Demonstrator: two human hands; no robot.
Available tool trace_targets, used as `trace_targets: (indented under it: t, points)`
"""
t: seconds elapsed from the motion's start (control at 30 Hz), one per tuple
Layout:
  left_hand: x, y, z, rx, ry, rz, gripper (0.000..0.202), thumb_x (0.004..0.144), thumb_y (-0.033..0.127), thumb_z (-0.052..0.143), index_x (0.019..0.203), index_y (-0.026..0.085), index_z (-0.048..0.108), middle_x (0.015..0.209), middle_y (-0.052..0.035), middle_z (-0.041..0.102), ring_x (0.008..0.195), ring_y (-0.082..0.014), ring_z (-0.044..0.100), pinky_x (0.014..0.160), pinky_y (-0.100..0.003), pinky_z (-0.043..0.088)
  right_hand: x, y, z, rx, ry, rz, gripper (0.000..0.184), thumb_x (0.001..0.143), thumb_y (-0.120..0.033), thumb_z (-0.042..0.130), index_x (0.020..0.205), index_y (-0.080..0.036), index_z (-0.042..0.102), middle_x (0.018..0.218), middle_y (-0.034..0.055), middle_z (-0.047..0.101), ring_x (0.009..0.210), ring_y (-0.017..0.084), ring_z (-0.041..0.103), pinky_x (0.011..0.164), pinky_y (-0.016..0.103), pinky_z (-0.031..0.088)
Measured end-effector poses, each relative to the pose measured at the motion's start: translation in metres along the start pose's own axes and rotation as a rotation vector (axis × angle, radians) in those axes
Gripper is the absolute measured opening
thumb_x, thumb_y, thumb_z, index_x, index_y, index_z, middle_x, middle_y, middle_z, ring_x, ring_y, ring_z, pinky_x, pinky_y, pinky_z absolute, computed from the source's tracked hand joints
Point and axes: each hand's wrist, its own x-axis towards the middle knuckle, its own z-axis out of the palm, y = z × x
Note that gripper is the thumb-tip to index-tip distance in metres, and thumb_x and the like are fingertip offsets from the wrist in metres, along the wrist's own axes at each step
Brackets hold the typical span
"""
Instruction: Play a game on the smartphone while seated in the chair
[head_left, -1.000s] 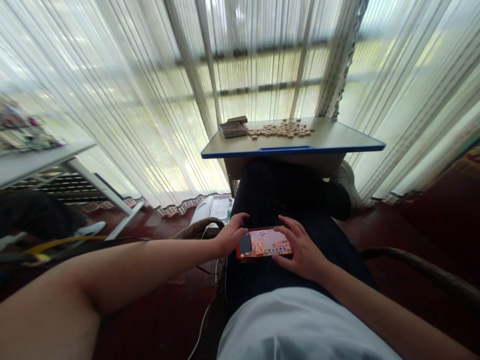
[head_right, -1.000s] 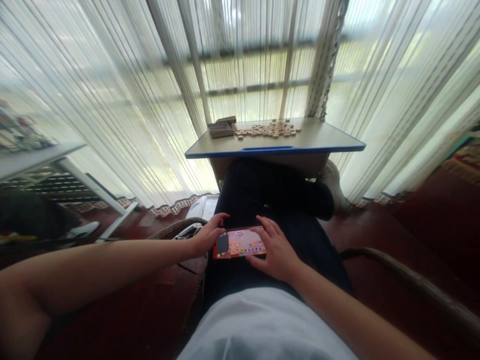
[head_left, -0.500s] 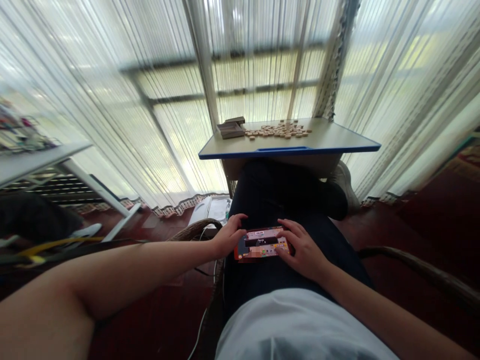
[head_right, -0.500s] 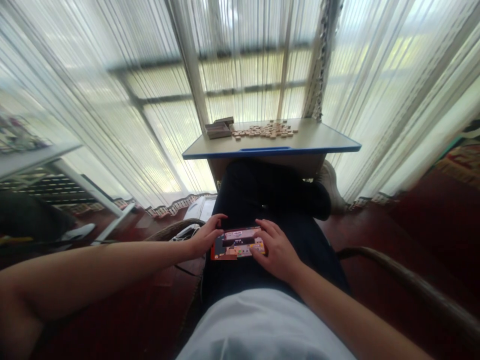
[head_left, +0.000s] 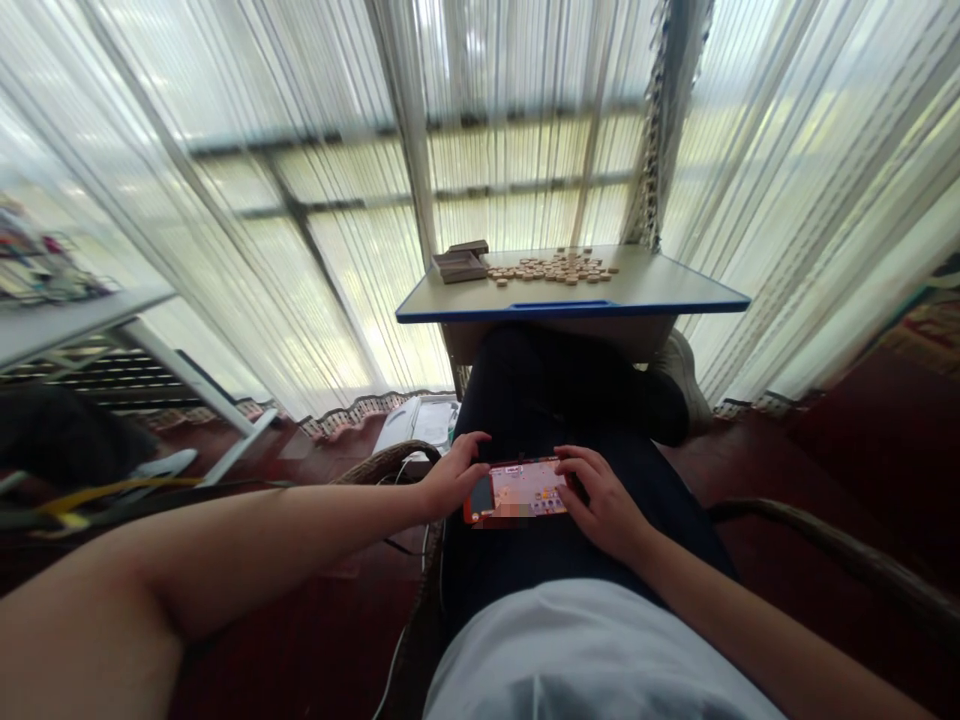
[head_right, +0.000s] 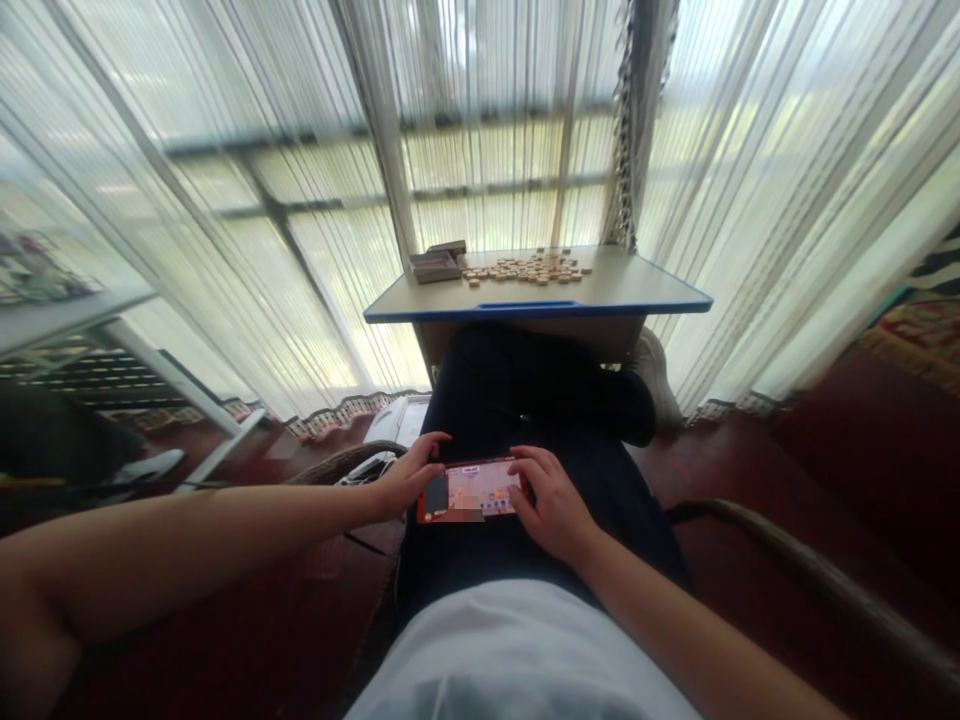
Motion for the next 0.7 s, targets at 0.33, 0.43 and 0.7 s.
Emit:
trace_targets:
  t: [0.33, 0.43, 0.7]
  points:
    - [0.000, 0.007, -0.003, 0.000, -0.011, 0.003, 0.048, 0.078, 0.033, 0.043, 0.123, 0.015, 0.039, 0.099, -0.0072, 0.044, 0.091, -0.0190, 0.045, 0.086, -0.035, 0.038, 0.000, 0.006, 0.004, 0.014, -0.006, 0.015, 0.026, 0.082, -0.024, 0.049, 0.107, -0.021, 0.043, 0.121, 0.0059, 0.043, 0.113, 0.016, 0.041, 0.098, 0.035, 0.039]
    - [-0.001, 0.007, -0.003, 0.005, -0.015, 0.015, 0.049, 0.080, 0.037, 0.042, 0.123, 0.014, 0.039, 0.099, -0.0076, 0.044, 0.092, -0.0193, 0.045, 0.086, -0.035, 0.038, 0.000, 0.009, 0.006, 0.013, 0.007, 0.025, 0.032, 0.081, -0.026, 0.049, 0.112, -0.020, 0.040, 0.122, 0.0072, 0.043, 0.114, 0.017, 0.041, 0.099, 0.036, 0.038]
    - [-0.003, 0.006, 0.001, 0.012, 0.026, 0.008, 0.046, 0.087, 0.045, 0.035, 0.122, 0.017, 0.041, 0.107, -0.0090, 0.046, 0.096, -0.0195, 0.046, 0.088, -0.036, 0.038, -0.001, 0.021, 0.003, 0.011, 0.013, 0.063, 0.031, 0.082, -0.030, 0.049, 0.111, -0.018, 0.044, 0.121, 0.0094, 0.045, 0.113, 0.019, 0.044, 0.098, 0.038, 0.039]
